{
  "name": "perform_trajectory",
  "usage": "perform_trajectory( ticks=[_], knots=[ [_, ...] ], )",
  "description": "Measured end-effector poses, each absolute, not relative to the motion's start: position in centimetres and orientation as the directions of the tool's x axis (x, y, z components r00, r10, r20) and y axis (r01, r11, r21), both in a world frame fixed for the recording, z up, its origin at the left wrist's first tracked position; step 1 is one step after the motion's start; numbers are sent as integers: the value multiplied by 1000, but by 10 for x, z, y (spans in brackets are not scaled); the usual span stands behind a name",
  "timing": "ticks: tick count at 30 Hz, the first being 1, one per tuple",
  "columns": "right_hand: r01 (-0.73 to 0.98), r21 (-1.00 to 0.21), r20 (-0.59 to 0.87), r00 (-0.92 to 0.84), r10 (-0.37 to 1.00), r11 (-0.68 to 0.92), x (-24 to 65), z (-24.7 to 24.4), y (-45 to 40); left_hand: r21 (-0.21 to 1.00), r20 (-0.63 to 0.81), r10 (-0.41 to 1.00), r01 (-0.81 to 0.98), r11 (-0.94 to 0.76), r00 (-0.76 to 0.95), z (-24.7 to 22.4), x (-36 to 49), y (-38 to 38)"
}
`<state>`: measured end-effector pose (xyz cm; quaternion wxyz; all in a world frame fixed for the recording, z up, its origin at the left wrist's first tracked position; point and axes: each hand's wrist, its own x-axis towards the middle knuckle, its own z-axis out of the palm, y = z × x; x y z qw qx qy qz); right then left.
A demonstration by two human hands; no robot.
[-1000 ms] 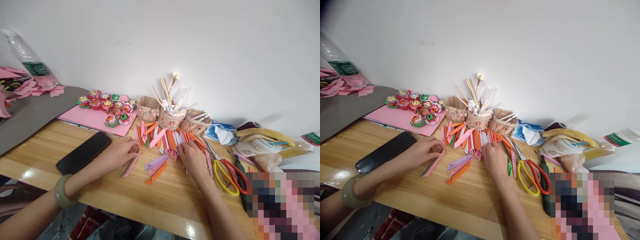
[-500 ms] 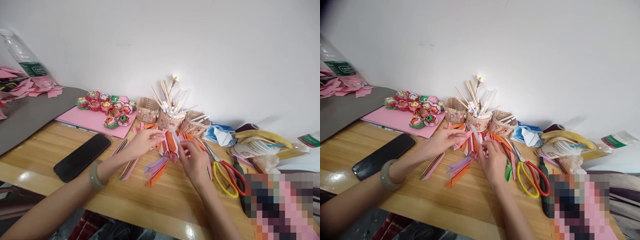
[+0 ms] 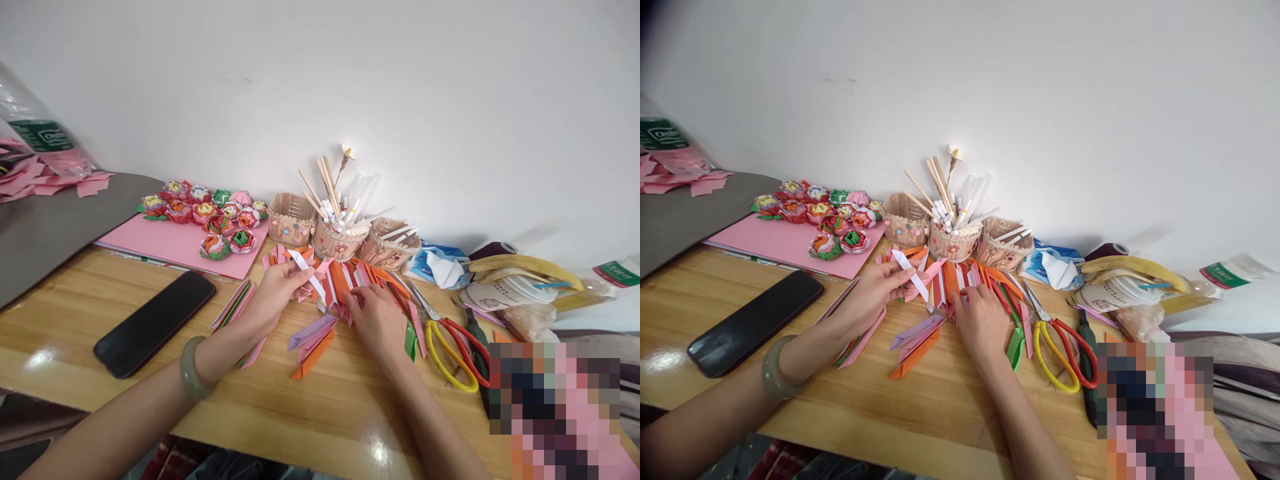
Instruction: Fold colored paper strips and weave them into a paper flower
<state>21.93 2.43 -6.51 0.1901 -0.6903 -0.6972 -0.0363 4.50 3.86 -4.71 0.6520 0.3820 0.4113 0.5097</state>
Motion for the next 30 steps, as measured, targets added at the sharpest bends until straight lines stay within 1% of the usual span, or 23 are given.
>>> perform_trajectory(
  ticks=[2,4,5,7,10,12,14,16,19,23,28,30],
  knots=[
    [954,-299,206,71,976,-6,222,-63,27,909,-171,974,-358,214,148,-46,47,37],
    [917,-396,163,121,979,-47,226,-59,28,902,-199,967,-355,244,158,-43,49,35],
    [898,-438,176,137,975,-47,227,-56,27,901,-213,963,-349,258,163,-41,49,33],
    [863,-505,271,144,952,13,227,-51,24,903,-232,958,-330,276,166,-39,51,32],
    [795,-558,448,47,893,238,220,-47,14,911,-220,957,-311,270,187,-41,51,30],
    [766,-526,514,-60,855,370,211,-49,7,911,-198,958,-321,258,207,-46,52,30],
    [764,-461,557,-147,818,451,204,-53,1,905,-192,954,-334,262,228,-52,52,30],
    [749,-412,584,-220,781,519,201,-58,-1,895,-204,946,-343,284,252,-56,53,29],
    [719,-371,597,-300,744,588,203,-62,0,876,-216,936,-369,312,279,-58,54,29],
    [745,-311,574,-348,742,590,209,-59,3,869,-206,935,-386,310,288,-55,56,29],
    [830,-183,555,-355,752,527,210,-57,3,915,-154,935,-311,256,318,-55,55,31],
    [824,-186,535,-372,759,535,210,-57,3,929,-133,934,-287,234,332,-55,55,32]
  ],
)
